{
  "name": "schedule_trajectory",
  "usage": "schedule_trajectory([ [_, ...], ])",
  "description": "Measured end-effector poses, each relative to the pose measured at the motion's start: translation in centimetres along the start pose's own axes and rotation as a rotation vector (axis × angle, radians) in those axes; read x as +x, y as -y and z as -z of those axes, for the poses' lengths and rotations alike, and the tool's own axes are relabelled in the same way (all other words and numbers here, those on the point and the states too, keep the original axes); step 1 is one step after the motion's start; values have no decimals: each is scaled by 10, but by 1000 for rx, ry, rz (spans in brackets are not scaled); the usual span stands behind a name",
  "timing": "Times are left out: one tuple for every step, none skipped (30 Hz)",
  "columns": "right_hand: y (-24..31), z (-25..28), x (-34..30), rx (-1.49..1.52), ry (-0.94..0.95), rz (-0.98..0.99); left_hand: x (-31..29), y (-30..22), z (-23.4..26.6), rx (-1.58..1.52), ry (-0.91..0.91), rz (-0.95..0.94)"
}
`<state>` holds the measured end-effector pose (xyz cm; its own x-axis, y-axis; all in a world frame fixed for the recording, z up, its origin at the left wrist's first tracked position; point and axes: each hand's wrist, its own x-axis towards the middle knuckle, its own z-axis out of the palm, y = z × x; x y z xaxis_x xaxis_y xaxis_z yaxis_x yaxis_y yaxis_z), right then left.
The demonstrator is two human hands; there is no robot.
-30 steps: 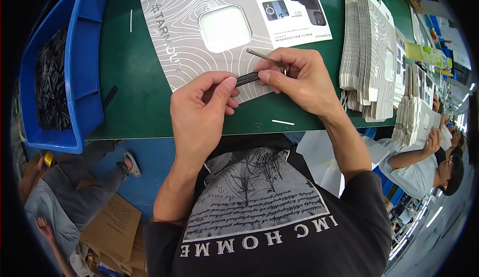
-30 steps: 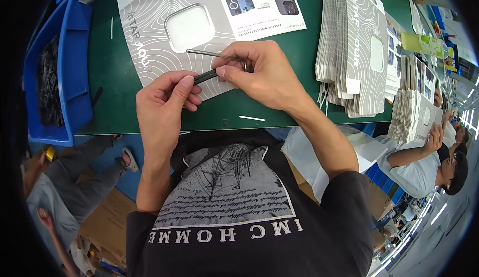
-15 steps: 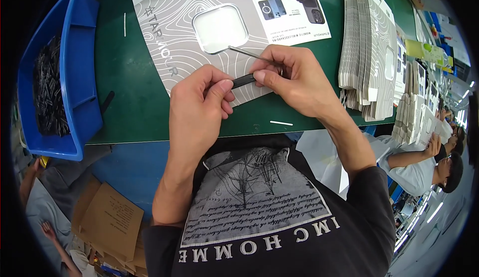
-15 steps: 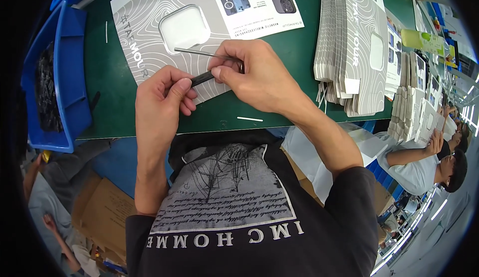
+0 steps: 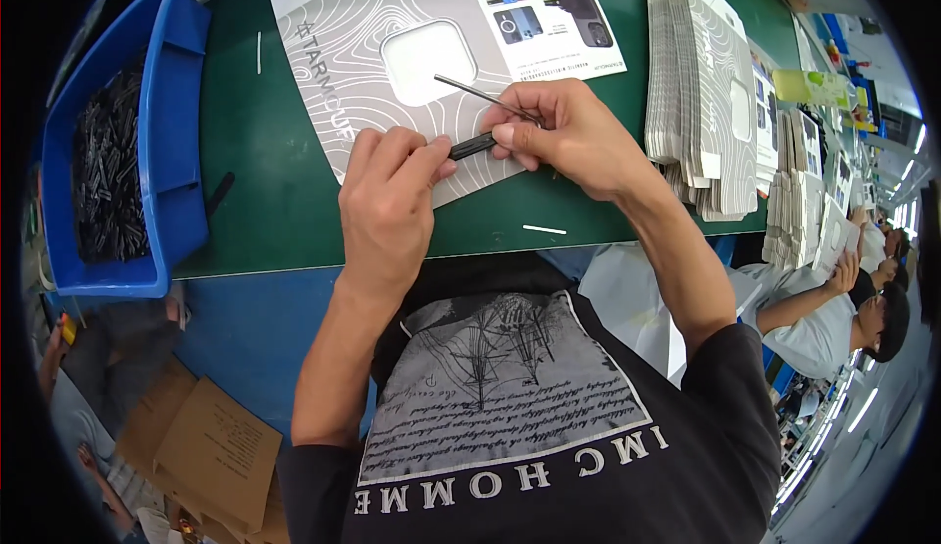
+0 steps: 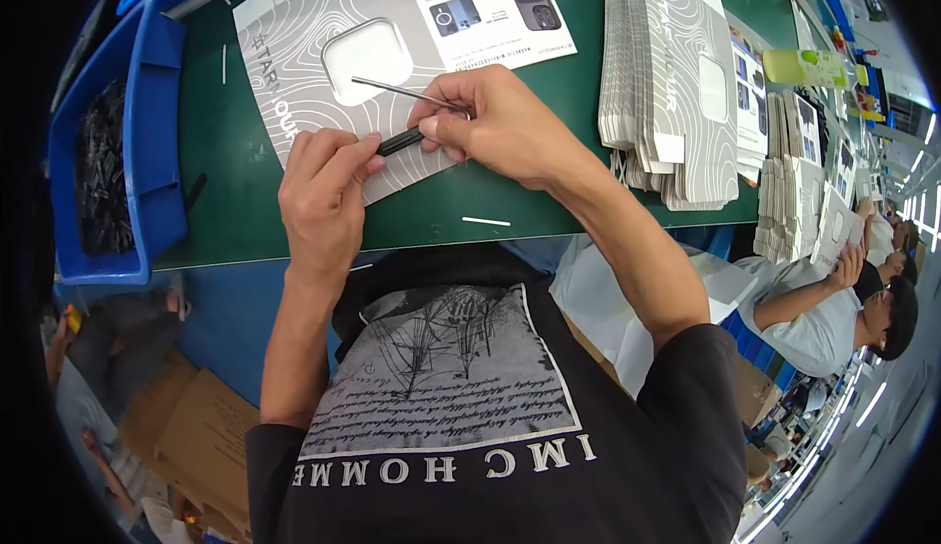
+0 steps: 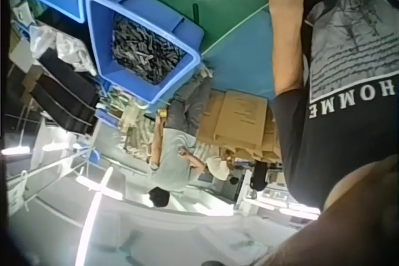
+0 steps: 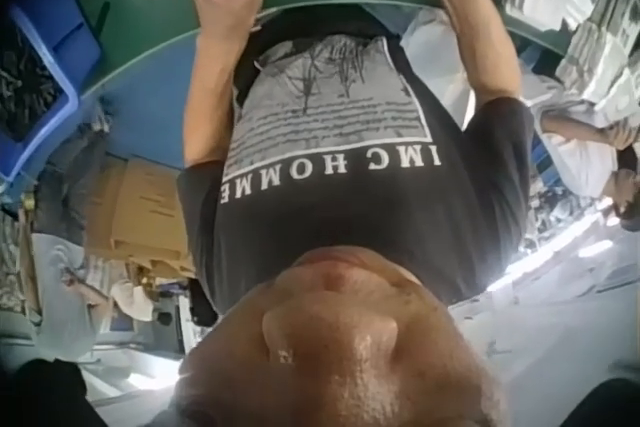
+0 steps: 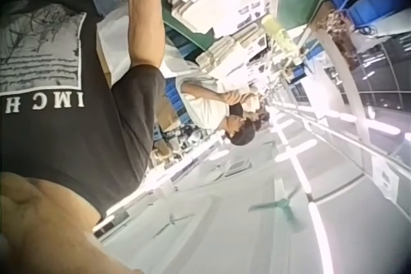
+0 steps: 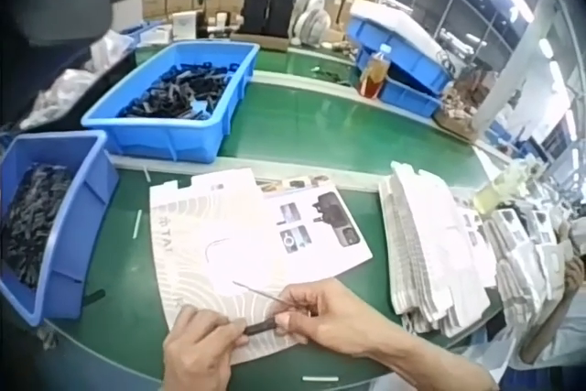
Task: Assembling and packaging small black rod components into white cardboard holders on a factory production line.
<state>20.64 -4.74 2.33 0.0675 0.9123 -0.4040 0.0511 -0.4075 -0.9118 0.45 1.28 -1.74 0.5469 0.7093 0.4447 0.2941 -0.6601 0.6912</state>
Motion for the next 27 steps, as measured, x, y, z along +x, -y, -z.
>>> schedule_trajectory([
  [0,0,0,-9,1,14,1,1,0,9,4,-38],
  [0,0,1,-9,3,9,0,2,0,7,6,-33],
  [3,-1,2,-73,-6,9,0,1,-1,27,9,-34],
  [6,-1,2,-136,-16,9,0,0,-1,47,14,-36],
  [8,-2,2,-200,-26,9,0,-1,-2,67,18,-40],
  [9,-2,2,-263,-37,11,-1,-1,-2,87,23,-44],
  [9,-1,3,-267,-38,8,0,0,-2,83,21,-43],
  [9,0,4,-246,-28,2,0,1,-3,73,24,-41],
  [10,2,4,-226,-18,-4,0,2,-3,64,26,-38],
  [10,3,5,-205,-7,-9,0,3,-3,54,27,-36],
  [11,3,6,-185,3,-15,0,3,-4,45,28,-33],
  [11,2,5,-187,3,-18,0,3,-3,43,28,-31],
  [12,1,3,-228,-9,1,0,2,-3,32,21,-34],
  [13,-1,2,-268,-20,18,0,1,-3,21,14,-36],
  [13,-2,0,-309,-32,35,1,1,-2,9,8,-38],
  [13,-3,-1,-349,-43,52,0,0,-3,-2,2,-41],
  [14,-3,-1,-350,-45,51,0,0,-3,-4,3,-41],
  [14,-2,0,-364,-39,49,0,1,-3,-6,2,-40],
  [14,-2,1,-379,-31,48,0,1,-3,-8,1,-39],
  [14,-1,2,-393,-24,47,-1,1,-2,-10,0,-37],
  [14,-1,2,-408,-16,45,-1,1,-2,-11,-1,-35],
  [15,-1,2,-408,-15,43,-1,1,-2,-12,0,-33],
  [15,-2,2,-385,-21,31,-1,1,-2,-11,-1,-30],
  [16,-2,1,-362,-26,19,-1,0,-3,-11,-1,-26],
  [17,-3,0,-339,-31,6,-1,0,-3,-10,-1,-22],
  [18,-3,0,-316,-36,-6,-1,0,-3,-10,-1,-17],
  [18,-4,0,-315,-37,-10,-1,0,-3,-12,1,-15],
])
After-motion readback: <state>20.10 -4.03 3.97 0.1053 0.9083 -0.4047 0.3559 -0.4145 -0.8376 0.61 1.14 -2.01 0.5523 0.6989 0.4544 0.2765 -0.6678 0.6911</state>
